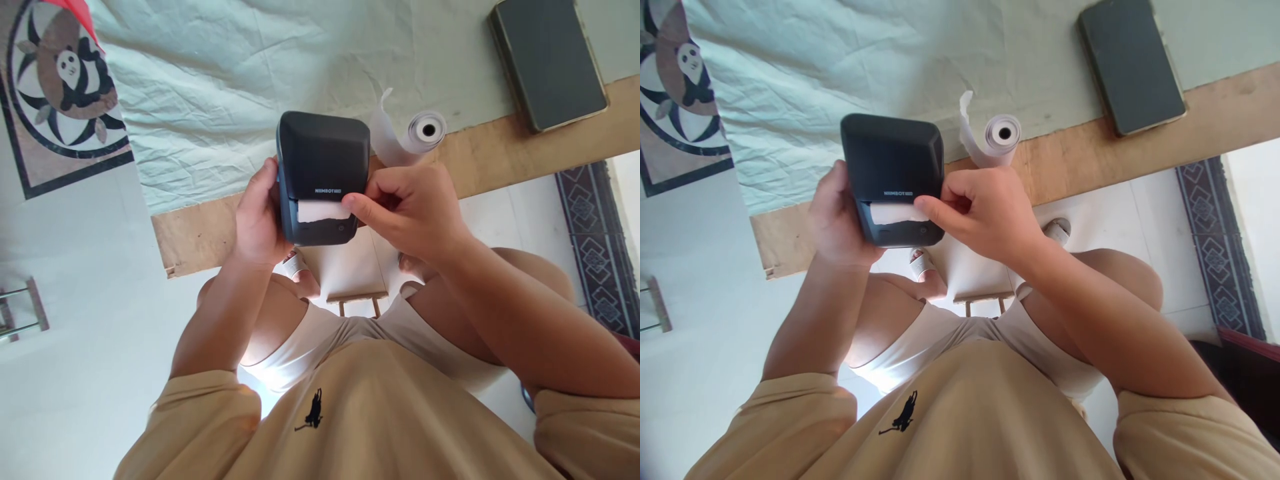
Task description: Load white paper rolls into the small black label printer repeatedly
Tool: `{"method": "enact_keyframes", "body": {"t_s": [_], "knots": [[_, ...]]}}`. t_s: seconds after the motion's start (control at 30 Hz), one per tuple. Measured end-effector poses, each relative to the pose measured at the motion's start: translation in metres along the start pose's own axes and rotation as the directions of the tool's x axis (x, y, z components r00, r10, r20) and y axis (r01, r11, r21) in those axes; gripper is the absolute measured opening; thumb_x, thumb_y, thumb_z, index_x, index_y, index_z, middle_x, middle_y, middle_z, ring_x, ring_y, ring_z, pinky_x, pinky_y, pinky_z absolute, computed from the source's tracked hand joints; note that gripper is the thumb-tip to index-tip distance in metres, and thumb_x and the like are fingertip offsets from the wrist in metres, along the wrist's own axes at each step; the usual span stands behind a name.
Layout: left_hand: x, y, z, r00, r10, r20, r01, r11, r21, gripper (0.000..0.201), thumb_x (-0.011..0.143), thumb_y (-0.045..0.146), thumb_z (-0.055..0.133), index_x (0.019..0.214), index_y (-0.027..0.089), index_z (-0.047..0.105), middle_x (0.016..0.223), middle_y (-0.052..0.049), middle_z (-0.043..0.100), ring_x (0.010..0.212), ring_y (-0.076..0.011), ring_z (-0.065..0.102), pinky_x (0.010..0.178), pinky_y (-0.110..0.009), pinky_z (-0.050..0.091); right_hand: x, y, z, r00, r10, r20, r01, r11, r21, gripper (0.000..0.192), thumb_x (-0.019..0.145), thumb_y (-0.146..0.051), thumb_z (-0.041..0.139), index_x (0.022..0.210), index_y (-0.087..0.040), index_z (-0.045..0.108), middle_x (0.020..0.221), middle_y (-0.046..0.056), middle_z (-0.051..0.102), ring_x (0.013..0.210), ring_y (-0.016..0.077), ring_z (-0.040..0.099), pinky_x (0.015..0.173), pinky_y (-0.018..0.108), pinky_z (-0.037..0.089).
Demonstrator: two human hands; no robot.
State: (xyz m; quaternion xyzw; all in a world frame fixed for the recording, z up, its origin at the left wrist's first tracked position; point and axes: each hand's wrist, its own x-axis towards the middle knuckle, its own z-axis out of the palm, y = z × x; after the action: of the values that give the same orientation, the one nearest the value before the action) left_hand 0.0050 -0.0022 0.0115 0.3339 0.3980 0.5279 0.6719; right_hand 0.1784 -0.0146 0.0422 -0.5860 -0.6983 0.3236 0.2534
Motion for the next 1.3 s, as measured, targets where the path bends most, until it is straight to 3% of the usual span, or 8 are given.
{"method": "enact_keyframes", "body": {"t_s": [0.27, 0.4, 0.57, 0.67, 0.77, 0.97, 1.17, 1.3], "knots": [[-0.002, 0.001, -0.009, 0.965, 0.055, 0.255, -0.042, 0.997, -0.058, 0.029, 0.088, 0.04, 0.053, 0.105, 0.019, 0.063, 0.097, -0.006, 0.069, 0.132, -0.0305, 0.045, 0.098, -0.041, 0.048, -0.005, -0.005, -0.006, 0.935, -0.188, -0.3, 0.214, 0.975, 0.053, 0.042, 0.093, -0.043, 0.041, 0.067, -0.014, 0.057, 0.057, 0.001, 0.049, 0.054, 0.004, 0.04, 0.058, 0.023, 0.03], [-0.003, 0.002, -0.008, 0.98, 0.028, 0.196, -0.022, 0.999, -0.033, 0.032, 0.087, 0.043, 0.053, 0.105, 0.018, 0.061, 0.098, -0.008, 0.067, 0.134, -0.0317, 0.042, 0.103, -0.043, 0.045, -0.003, -0.004, -0.005, 0.921, -0.223, -0.318, 0.27, 0.957, 0.11, 0.03, 0.095, -0.037, 0.041, 0.096, -0.019, 0.065, 0.105, 0.002, 0.067, 0.065, 0.0024, 0.055, 0.067, 0.022, 0.043], [-0.005, 0.0, -0.004, 0.985, 0.026, 0.17, -0.032, 0.999, 0.031, 0.033, 0.085, 0.046, 0.058, 0.101, 0.017, 0.062, 0.098, -0.009, 0.066, 0.132, -0.0318, 0.044, 0.105, -0.04, 0.043, 0.001, -0.005, 0.002, 0.927, -0.337, -0.167, 0.301, 0.931, -0.207, 0.03, 0.095, -0.035, 0.041, 0.095, -0.023, 0.068, 0.116, -0.003, 0.065, 0.1, 0.0077, 0.061, 0.07, 0.024, 0.039], [-0.007, -0.001, -0.003, 0.986, 0.038, 0.161, -0.05, 0.996, 0.069, 0.034, 0.087, 0.048, 0.056, 0.1, 0.016, 0.062, 0.098, -0.01, 0.065, 0.127, -0.0318, 0.05, 0.097, -0.04, 0.049, 0.002, -0.013, 0.003, 0.989, -0.13, -0.077, 0.095, 0.932, -0.35, 0.036, 0.095, -0.043, 0.036, 0.099, -0.025, 0.067, 0.113, -0.003, 0.065, 0.093, 0.0114, 0.058, 0.062, 0.028, 0.024], [-0.008, -0.002, -0.004, 0.985, 0.036, 0.167, -0.052, 0.994, 0.096, 0.035, 0.087, 0.05, 0.057, 0.097, 0.016, 0.062, 0.095, -0.009, 0.063, 0.115, -0.0298, 0.058, 0.084, -0.036, 0.053, 0.003, -0.02, 0.002, 0.999, 0.013, -0.038, -0.028, 0.899, -0.438, 0.034, 0.093, -0.043, 0.037, 0.094, -0.023, 0.065, 0.097, 0.002, 0.066, 0.074, 0.0102, 0.046, 0.062, 0.027, 0.011], [-0.006, -0.003, -0.011, 0.969, 0.027, 0.246, -0.06, 0.99, 0.127, 0.039, 0.087, 0.051, 0.055, 0.105, 0.018, 0.063, 0.085, -0.008, 0.059, 0.088, -0.0242, 0.062, 0.059, -0.029, 0.044, 0.005, -0.015, -0.004, 0.997, -0.063, 0.033, 0.071, 0.875, -0.479, 0.028, 0.082, -0.044, 0.051, 0.102, -0.026, 0.061, 0.079, 0.002, 0.06, 0.059, 0.0068, 0.03, 0.06, 0.025, 0.011], [-0.006, -0.003, -0.01, 0.975, 0.05, 0.218, -0.071, 0.993, 0.09, 0.033, 0.089, 0.046, 0.056, 0.101, 0.017, 0.063, 0.081, -0.005, 0.057, 0.077, -0.0156, 0.06, 0.056, -0.024, 0.039, -0.001, -0.016, -0.014, 0.974, -0.226, -0.006, 0.21, 0.914, -0.348, 0.026, 0.078, -0.036, 0.055, 0.099, -0.023, 0.063, 0.068, -0.001, 0.059, 0.057, 0.0053, 0.04, 0.058, 0.024, 0.026], [-0.004, -0.004, -0.01, 0.978, 0.08, 0.193, -0.094, 0.993, 0.066, 0.034, 0.091, 0.046, 0.053, 0.104, 0.017, 0.065, 0.09, -0.004, 0.063, 0.087, -0.016, 0.063, 0.064, -0.023, 0.049, -0.003, -0.008, -0.024, 0.952, -0.27, -0.143, 0.273, 0.962, 0.002, 0.025, 0.076, -0.03, 0.062, 0.098, -0.017, 0.063, 0.085, 0.0, 0.064, 0.055, 0.0001, 0.043, 0.055, 0.021, 0.032]]}}
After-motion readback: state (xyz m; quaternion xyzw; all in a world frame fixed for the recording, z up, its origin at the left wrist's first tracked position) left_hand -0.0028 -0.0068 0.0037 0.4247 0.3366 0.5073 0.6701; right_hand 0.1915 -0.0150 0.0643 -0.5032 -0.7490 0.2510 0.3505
